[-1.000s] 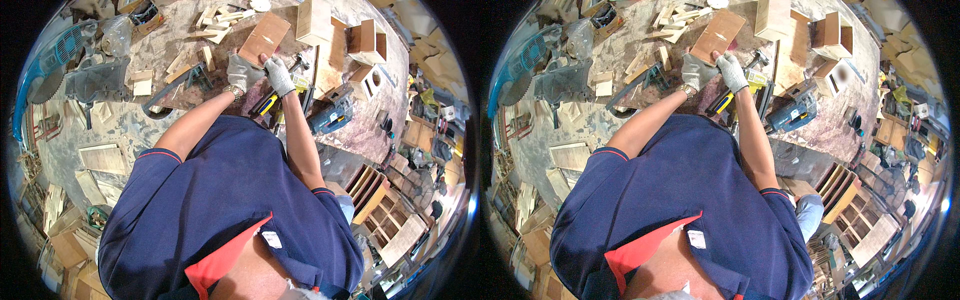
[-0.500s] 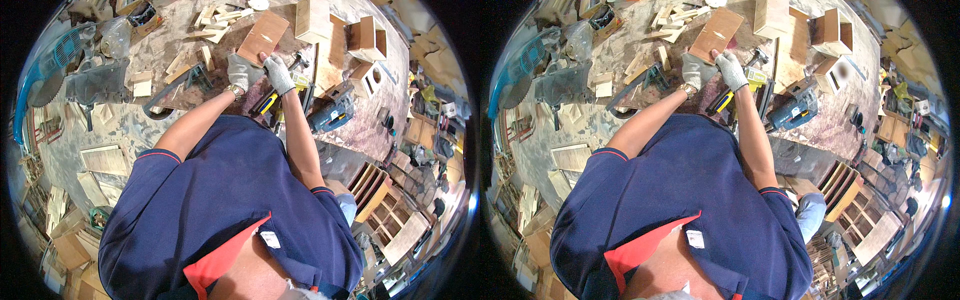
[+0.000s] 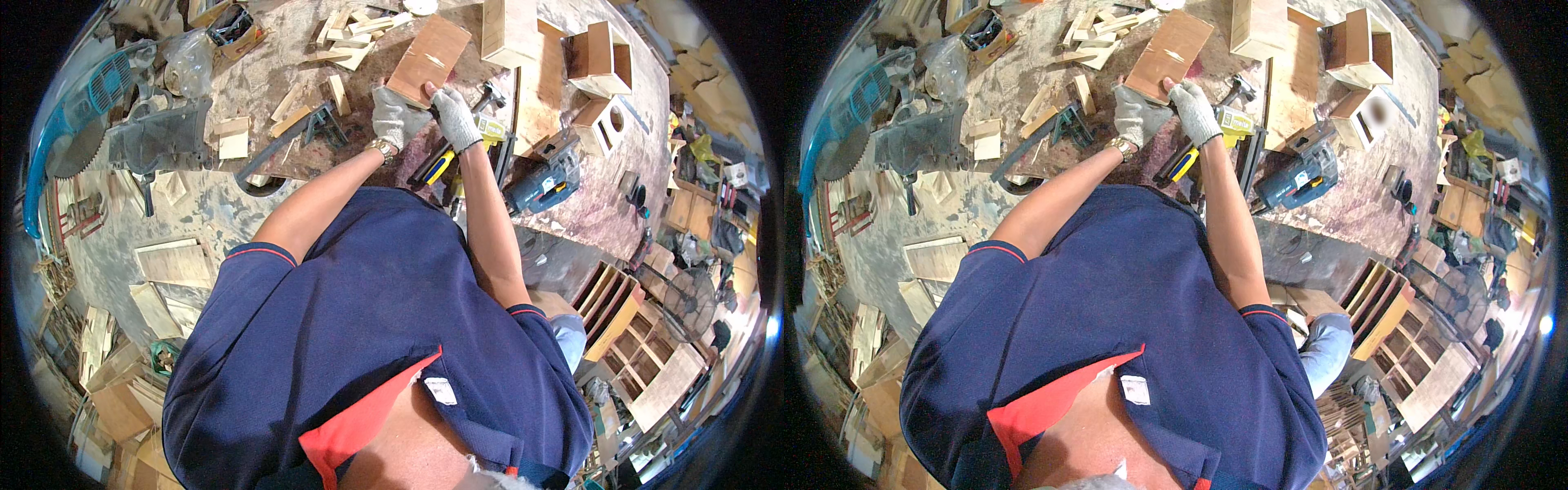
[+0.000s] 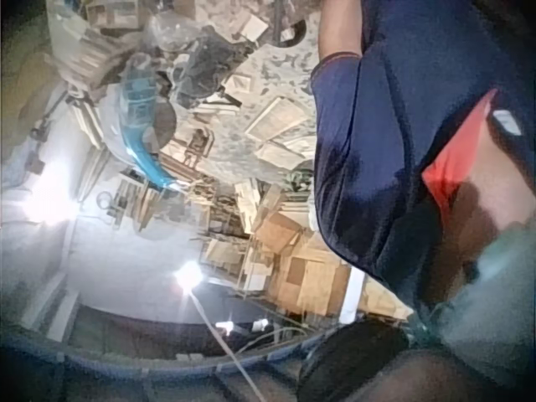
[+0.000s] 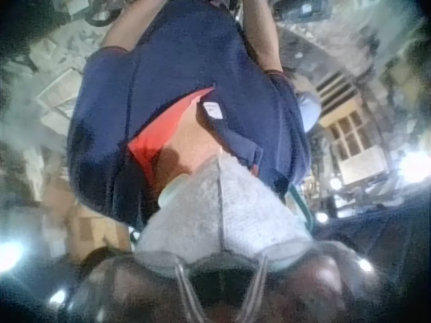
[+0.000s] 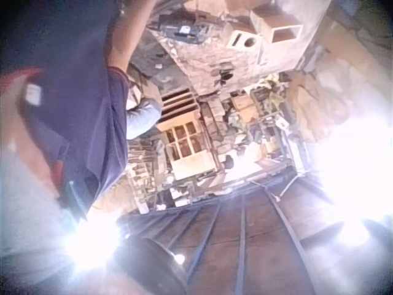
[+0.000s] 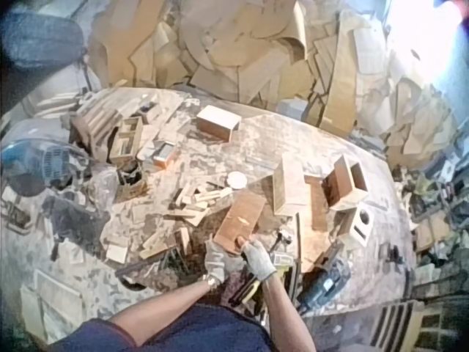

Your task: The person uses a nail gun to assemble small wooden boxes on a workbench. They pick up wooden pieces, align them, and fasten them together, then place the finished boxes aside.

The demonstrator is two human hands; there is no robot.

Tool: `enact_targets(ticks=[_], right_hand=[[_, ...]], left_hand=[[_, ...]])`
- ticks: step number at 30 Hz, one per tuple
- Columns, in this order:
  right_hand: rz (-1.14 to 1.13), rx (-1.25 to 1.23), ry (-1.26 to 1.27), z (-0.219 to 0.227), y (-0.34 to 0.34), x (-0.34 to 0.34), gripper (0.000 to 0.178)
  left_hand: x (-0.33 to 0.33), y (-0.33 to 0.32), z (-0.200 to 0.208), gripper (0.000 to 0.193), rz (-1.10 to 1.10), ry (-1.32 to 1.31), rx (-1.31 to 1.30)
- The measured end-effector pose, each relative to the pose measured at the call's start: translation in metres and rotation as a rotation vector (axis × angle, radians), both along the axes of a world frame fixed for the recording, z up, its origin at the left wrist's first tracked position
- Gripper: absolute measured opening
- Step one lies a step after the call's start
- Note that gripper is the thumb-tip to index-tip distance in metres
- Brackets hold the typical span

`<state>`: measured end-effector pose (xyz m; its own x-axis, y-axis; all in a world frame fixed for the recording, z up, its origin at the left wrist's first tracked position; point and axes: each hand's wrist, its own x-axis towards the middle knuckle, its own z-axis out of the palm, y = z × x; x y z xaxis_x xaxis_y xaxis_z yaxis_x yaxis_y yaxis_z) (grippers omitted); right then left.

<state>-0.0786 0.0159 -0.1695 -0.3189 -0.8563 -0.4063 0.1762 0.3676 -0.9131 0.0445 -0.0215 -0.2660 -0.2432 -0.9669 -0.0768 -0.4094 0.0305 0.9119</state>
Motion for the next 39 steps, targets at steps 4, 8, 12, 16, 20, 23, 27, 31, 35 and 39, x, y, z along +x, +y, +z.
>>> enact_targets(ticks=[4,8,12,16,20,23,27,31,35,39], right_hand=[[0.003,0.009,0.085,0.008,0.000,0.004,0.042],[-0.020,-0.076,0.593,0.024,0.014,0.007,0.036],[-0.430,0.239,0.990,0.036,0.083,0.011,0.031],[-0.247,0.620,1.118,0.014,0.121,0.016,0.058],[-0.357,0.609,0.910,0.004,0.104,0.018,0.058],[-0.367,0.588,0.998,0.050,0.103,0.016,0.059],[-0.296,0.305,0.577,0.139,0.100,0.027,0.046],[-0.226,0.251,0.391,0.188,0.073,0.056,0.045],[-0.192,0.251,0.363,0.188,0.053,0.071,0.047],[-0.175,0.280,0.487,0.174,0.047,0.073,0.052]], left_hand=[[0.003,0.002,0.016,0.102,0.039,-0.056,-0.027],[0.007,-0.001,0.024,0.103,0.056,-0.083,-0.076],[0.007,0.008,0.027,0.111,0.074,-0.256,-0.144],[0.008,0.008,0.030,0.113,0.037,-0.186,-0.095],[0.009,0.008,0.034,0.113,0.021,-0.101,-0.114],[0.009,0.006,0.036,0.113,0.020,-0.075,-0.148],[0.012,0.004,0.038,0.111,-0.061,-0.058,-0.138],[0.011,0.005,0.038,0.107,-0.010,0.057,-0.168],[-0.001,0.003,0.020,0.092,0.046,0.155,-0.067],[-0.009,0.004,-0.008,0.091,0.073,0.156,-0.038]])
